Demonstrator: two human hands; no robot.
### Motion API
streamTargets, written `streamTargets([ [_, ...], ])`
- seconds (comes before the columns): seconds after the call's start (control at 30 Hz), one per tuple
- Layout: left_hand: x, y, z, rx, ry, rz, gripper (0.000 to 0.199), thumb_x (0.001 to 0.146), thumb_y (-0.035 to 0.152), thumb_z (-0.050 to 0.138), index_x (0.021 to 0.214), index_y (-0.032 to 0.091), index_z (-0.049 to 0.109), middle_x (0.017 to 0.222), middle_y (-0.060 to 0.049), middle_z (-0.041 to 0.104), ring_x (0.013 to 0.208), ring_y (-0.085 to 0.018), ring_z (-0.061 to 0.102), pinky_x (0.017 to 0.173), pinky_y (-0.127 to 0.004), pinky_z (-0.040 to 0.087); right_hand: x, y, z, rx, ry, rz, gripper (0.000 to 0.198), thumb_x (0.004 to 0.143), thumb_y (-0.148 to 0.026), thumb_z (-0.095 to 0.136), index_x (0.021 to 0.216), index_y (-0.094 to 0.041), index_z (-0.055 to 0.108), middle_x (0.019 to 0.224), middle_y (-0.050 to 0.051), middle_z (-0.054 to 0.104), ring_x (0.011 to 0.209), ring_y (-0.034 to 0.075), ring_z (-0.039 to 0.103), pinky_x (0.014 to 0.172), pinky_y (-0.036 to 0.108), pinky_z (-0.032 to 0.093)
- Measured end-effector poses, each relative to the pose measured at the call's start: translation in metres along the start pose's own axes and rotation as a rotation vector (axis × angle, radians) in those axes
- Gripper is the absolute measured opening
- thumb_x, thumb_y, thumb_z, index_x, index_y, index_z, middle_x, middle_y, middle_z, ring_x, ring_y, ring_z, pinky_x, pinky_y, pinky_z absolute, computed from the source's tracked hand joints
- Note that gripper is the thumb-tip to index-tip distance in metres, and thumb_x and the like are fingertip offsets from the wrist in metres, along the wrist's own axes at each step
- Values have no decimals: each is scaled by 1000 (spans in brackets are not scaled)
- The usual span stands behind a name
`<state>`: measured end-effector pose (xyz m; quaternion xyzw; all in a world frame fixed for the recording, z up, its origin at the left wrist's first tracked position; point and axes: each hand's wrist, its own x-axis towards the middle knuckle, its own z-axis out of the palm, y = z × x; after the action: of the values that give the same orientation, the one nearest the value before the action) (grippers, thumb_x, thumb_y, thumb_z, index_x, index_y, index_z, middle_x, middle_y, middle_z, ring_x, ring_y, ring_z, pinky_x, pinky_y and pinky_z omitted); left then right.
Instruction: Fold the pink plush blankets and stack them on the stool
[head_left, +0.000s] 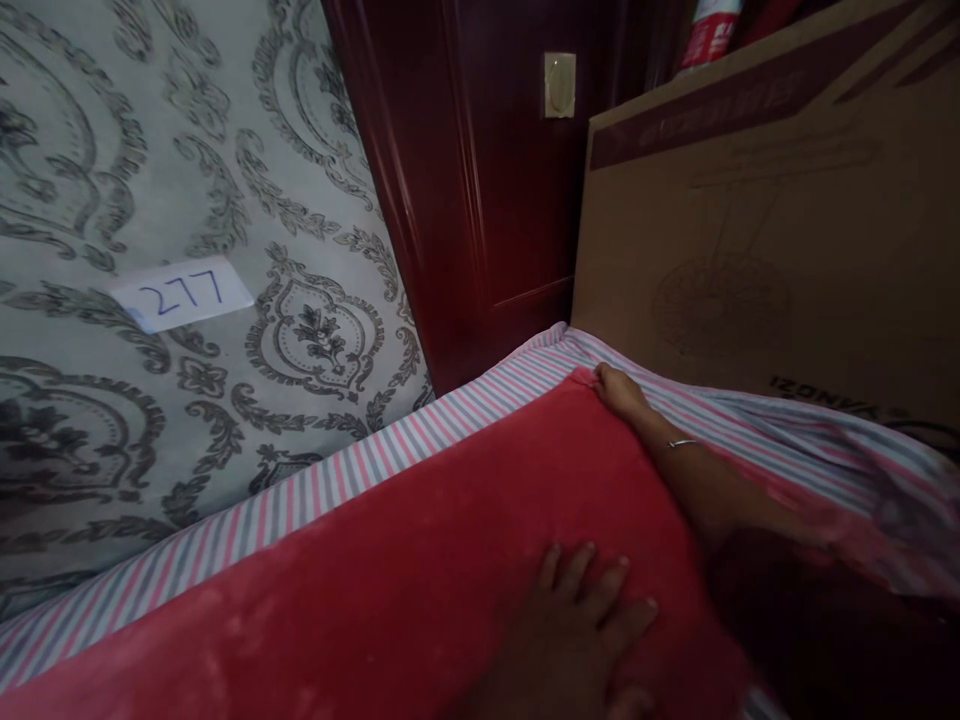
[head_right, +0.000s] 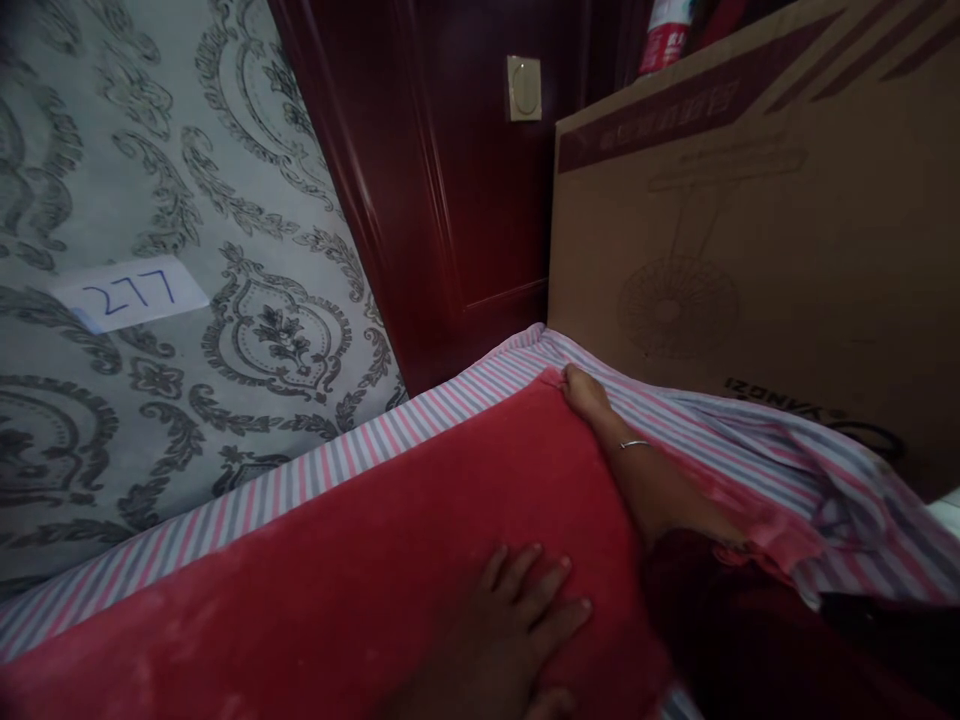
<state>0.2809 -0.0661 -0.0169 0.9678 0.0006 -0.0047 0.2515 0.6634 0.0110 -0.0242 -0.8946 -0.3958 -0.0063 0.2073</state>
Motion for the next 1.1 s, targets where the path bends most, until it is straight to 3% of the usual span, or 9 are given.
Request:
streamTargets([
  [0.17, 1, -4, 4, 73, 0, 2, 69, 100, 56, 49, 162, 36, 27, 171, -3, 23, 158, -36, 19, 126, -68, 14, -5, -3, -6, -40, -20, 45, 34, 100, -34, 51, 126, -16, 63, 127, 17, 69, 114, 28, 65, 83, 30, 47],
  [0.37, 1, -7, 6, 118, 0, -7, 72, 98, 46, 55, 163, 36, 24, 173, 0, 17, 159, -33, 12, 127, -65, 13, -13, 9, -26, -104, -102, 149, 54, 102, -56, 44, 116, -12, 71, 123, 21, 71, 112, 31, 68, 81, 32, 49],
  [0.6, 4, -7, 4, 181, -13, 21, 70, 99, 48, 52, 163, 38, 24, 172, 3, 20, 159, -31, 13, 127, -66, 11, -37, 23, -23, -142, -35, 35, 43, 105, -47, 42, 130, -16, 60, 128, 19, 69, 120, 29, 64, 91, 33, 46],
  [0.87, 9, -6, 1, 245, -32, -6, 67, 99, 44, 53, 161, 35, 31, 171, 0, 23, 158, -33, 18, 126, -67, 17, -45, 24, -29, -144, -23, 102, 42, 106, -49, 40, 129, -19, 59, 134, 17, 66, 124, 28, 62, 94, 33, 47],
  [1.1, 12, -8, 6, 250, 5, 5, 66, 98, 43, 54, 160, 34, 34, 171, -1, 25, 158, -32, 20, 126, -65, 19, -98, 50, -54, -190, -93, 192, 45, 104, -48, 43, 131, -15, 59, 131, 19, 68, 122, 30, 64, 92, 35, 49],
])
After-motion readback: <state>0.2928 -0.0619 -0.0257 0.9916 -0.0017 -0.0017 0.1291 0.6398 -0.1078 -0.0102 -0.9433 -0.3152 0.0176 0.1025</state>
